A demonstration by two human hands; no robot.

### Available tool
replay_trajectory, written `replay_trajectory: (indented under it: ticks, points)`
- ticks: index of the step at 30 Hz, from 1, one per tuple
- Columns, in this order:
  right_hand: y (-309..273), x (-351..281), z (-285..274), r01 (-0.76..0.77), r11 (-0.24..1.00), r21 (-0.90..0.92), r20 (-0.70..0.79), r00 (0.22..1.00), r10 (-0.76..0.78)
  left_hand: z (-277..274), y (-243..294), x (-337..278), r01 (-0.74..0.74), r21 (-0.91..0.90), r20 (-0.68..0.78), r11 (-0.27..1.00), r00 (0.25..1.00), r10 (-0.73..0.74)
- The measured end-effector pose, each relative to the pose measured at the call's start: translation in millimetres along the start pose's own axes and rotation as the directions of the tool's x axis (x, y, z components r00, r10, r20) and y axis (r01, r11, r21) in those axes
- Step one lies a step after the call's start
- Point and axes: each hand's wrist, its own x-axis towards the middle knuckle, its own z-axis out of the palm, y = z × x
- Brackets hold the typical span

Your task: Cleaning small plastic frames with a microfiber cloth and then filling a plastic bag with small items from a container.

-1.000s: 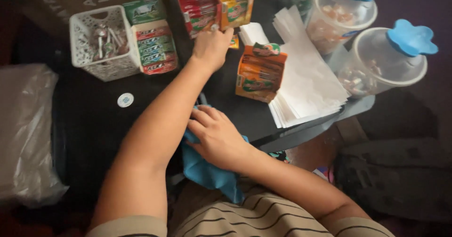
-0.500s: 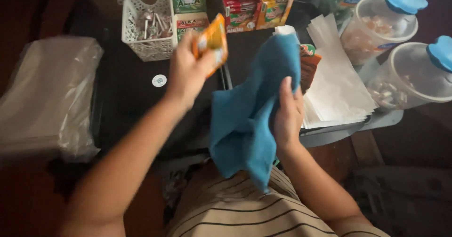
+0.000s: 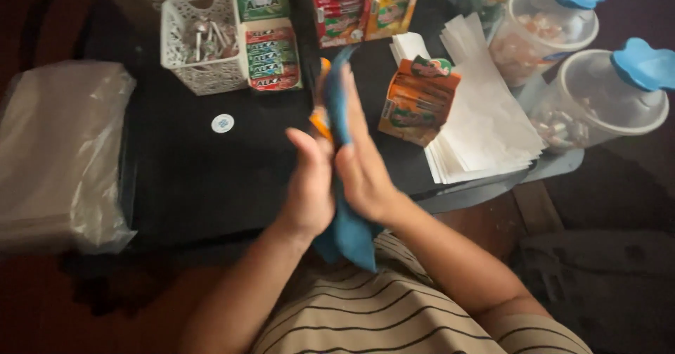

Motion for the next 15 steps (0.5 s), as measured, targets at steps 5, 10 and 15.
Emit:
replay_trajectory:
  ticks: [5, 10, 15]
  points:
    - [30.2, -12.3, -15.0, -0.241, 0.898, 0.368, 0.004, 0.966, 0.257, 0.6, -12.8, 11.0, -0.287, 0.267, 0.330, 0.920, 0.924, 0.193]
    - [34.8, -39.0, 4.9, -0.327, 0.776, 0.540, -0.177, 0.857, 0.484, -2.5, -5.0, 7.4, -0.431, 0.607, 0.308, 0.668, 0.902, 0.301]
    - [-34.4, 15.7, -2.5, -0.189, 0.562, 0.805, -0.321, 0.657, 0.682, -0.7, 7.0, -1.1, -0.461, 0.515, 0.207, 0.723, 0.885, 0.417]
